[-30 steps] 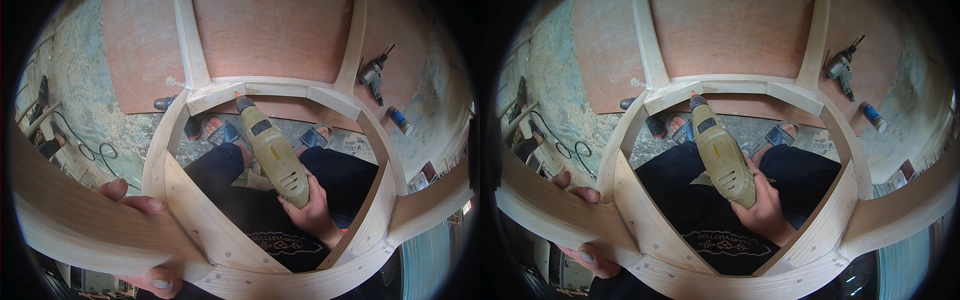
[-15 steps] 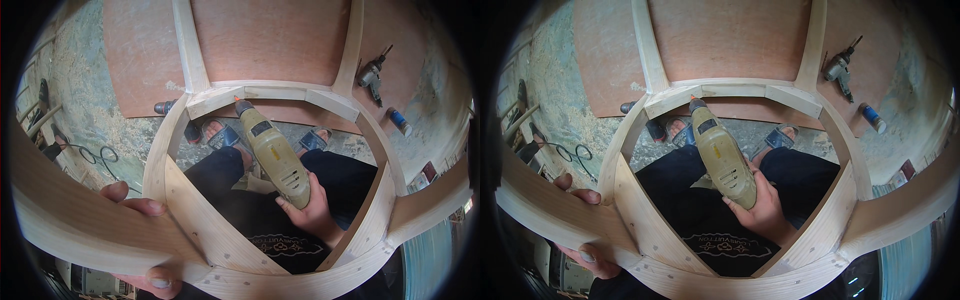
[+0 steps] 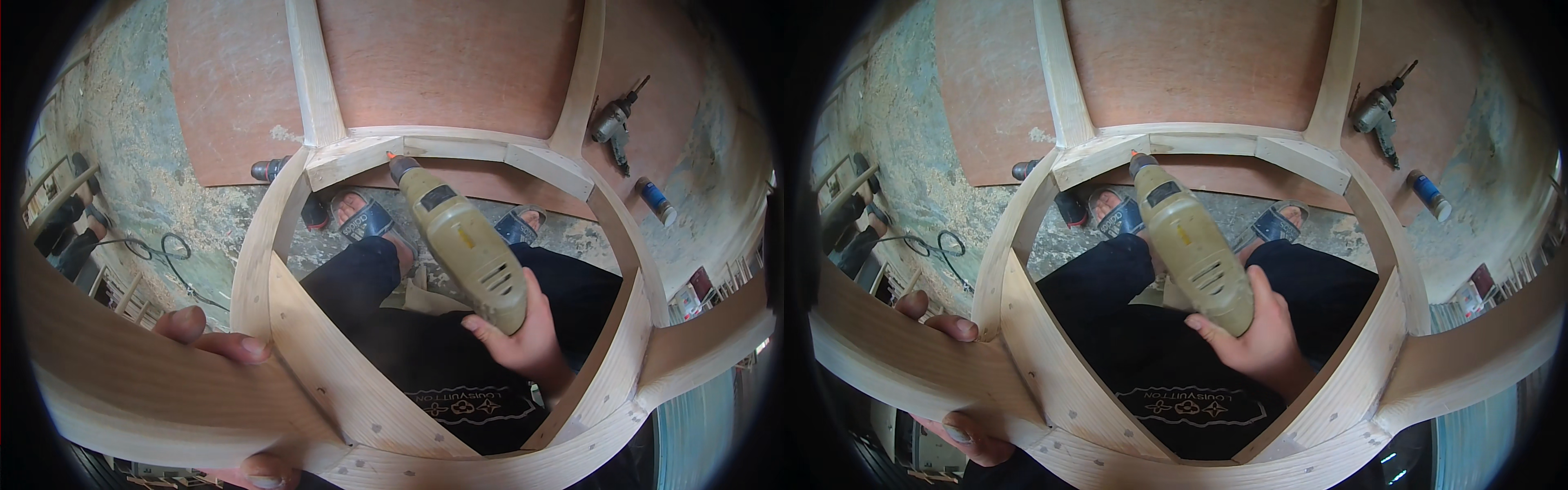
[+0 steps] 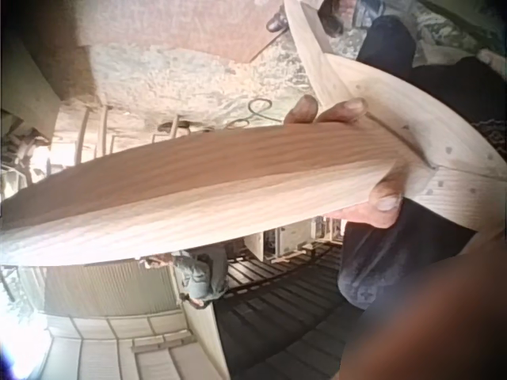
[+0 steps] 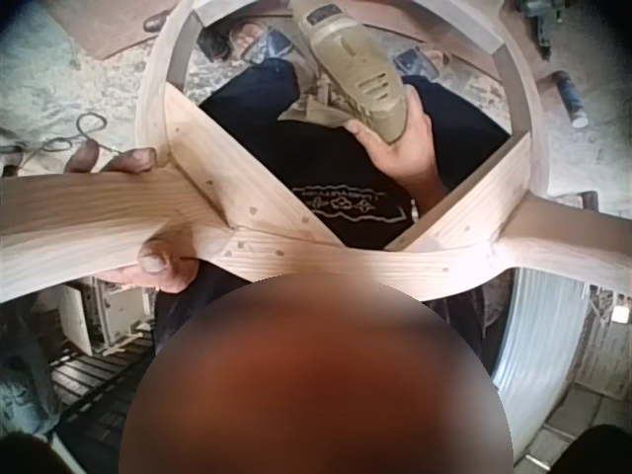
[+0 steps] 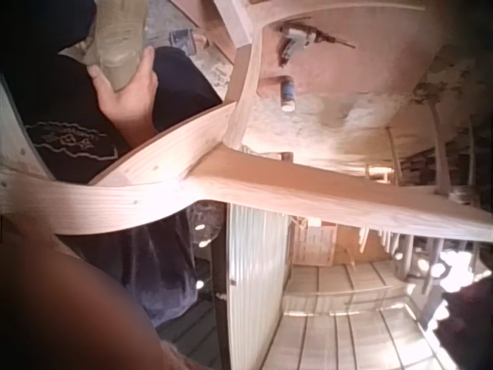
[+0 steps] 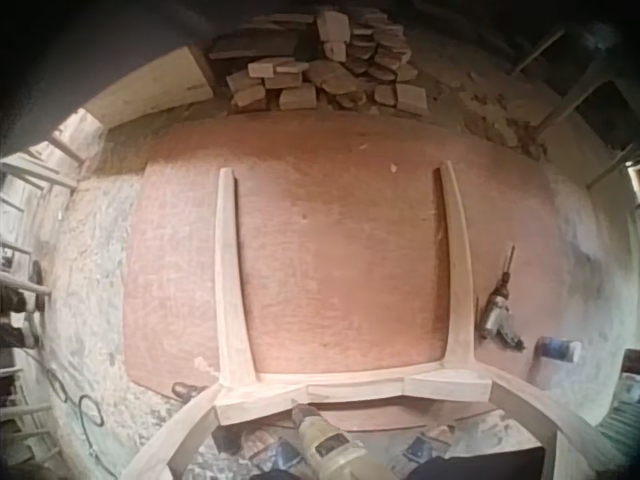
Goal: Drilling holes into a wooden chair frame using an electric drill.
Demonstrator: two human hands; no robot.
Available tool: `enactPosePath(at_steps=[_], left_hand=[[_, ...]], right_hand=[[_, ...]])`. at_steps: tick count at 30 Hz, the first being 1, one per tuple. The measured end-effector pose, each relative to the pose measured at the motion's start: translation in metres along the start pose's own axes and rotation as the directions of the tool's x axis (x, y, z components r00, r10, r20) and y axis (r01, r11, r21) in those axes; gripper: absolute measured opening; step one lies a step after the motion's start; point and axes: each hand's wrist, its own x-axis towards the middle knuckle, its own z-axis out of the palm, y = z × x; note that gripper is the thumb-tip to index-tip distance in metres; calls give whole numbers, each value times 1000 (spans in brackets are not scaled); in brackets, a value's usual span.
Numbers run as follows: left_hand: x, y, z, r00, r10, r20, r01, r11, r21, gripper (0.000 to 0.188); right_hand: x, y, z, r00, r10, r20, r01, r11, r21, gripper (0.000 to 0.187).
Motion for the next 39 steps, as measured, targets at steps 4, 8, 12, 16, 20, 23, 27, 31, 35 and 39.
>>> enactPosePath(at_steps=[4,8,12,16,20,23,27,31,35,39], left_hand=[[-1,5,4,1000,-25,-19,24,999,-48,98],[1,4,11,996,-80,-44,78,996,-34,97],[-1,12,6,992,-106,-72,108,994,28,97],[-2,10,4,992,-118,-47,120,992,41,98],[-5,6,0,995,-96,-33,98,993,63,97],[3,-6,-7,998,6,64,-5,1000,-8,95],[-3,-1,-1,999,1,-51,-3,1000,-29,98],[-4,5,-6,984,-179,-28,177,983,-52,100],[-3,7,5,987,-151,-58,149,988,-37,101],[-3,10,9,983,-116,-143,114,993,-23,102]], right_hand=[[2,15,-1,998,38,-59,-26,983,183,52],[-7,12,2,998,47,-37,-44,996,77,52],[-7,3,9,999,41,-3,-41,998,53,52],[-6,10,8,996,75,-45,-65,978,196,52],[-4,21,6,994,93,-62,-70,950,304,55],[-6,23,0,990,117,-84,-84,942,326,56],[-4,20,4,994,101,-49,-81,946,315,57],[-4,18,3,995,93,-44,-78,960,269,57],[-5,22,4,993,97,-63,-77,962,262,55],[-6,12,7,994,96,-47,-84,973,216,53]])
